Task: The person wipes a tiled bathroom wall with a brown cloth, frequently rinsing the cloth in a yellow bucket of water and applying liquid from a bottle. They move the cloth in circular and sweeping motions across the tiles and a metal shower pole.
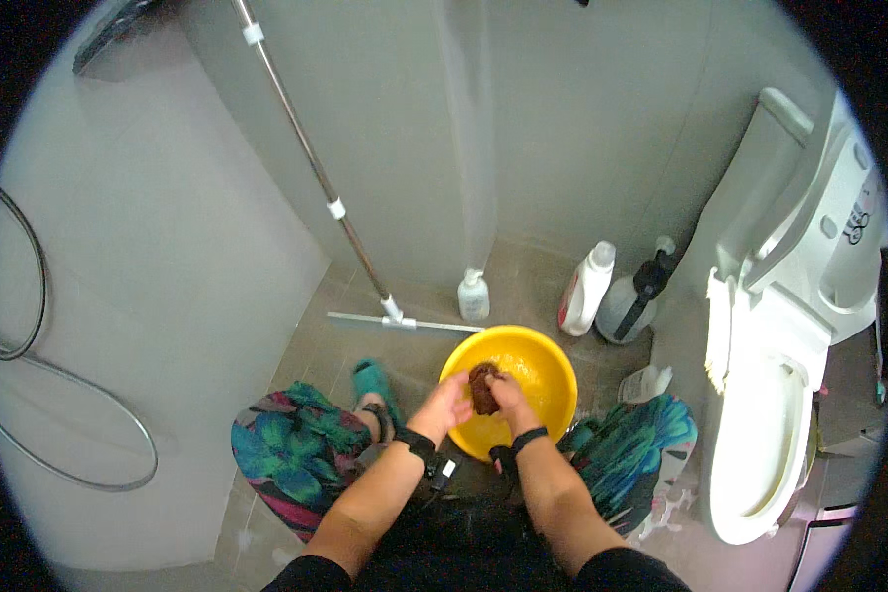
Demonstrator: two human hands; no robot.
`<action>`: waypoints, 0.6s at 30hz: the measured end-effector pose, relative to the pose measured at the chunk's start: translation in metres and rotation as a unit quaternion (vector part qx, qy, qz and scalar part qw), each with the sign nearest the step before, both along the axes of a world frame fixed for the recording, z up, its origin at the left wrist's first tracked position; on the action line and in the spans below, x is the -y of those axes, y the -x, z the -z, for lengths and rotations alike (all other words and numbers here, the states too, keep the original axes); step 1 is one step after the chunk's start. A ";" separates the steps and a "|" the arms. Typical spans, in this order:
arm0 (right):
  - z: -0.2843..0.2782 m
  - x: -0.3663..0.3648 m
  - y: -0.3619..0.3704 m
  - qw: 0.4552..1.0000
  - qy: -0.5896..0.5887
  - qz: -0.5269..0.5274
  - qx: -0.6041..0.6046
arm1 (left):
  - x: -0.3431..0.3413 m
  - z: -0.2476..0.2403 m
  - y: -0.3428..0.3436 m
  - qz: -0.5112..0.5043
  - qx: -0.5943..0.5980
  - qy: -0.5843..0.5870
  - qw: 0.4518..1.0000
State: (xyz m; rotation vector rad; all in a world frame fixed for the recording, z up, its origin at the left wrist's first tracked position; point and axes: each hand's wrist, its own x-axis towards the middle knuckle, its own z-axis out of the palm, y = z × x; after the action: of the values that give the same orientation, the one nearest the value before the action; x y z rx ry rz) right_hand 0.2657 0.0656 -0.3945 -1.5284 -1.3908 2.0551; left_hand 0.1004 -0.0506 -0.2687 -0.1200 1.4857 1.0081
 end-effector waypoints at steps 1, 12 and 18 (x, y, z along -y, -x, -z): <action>-0.023 0.001 0.012 0.999 0.024 0.008 -0.036 | -0.003 0.012 -0.007 0.013 0.009 0.029 0.999; -0.146 0.019 0.039 0.973 -0.224 -0.019 0.047 | -0.047 0.091 -0.011 -0.112 0.346 -0.236 0.901; -0.037 -0.033 -0.017 0.904 -0.295 -0.055 0.306 | -0.045 0.084 -0.046 -0.039 0.229 -0.117 0.966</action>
State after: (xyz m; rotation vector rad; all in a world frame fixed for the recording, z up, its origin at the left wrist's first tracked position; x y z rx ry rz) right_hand 0.2829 0.0986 -0.3579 -1.8807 -2.0981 1.0215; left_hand 0.1469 -0.0053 -0.3524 -0.2267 0.9418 1.1230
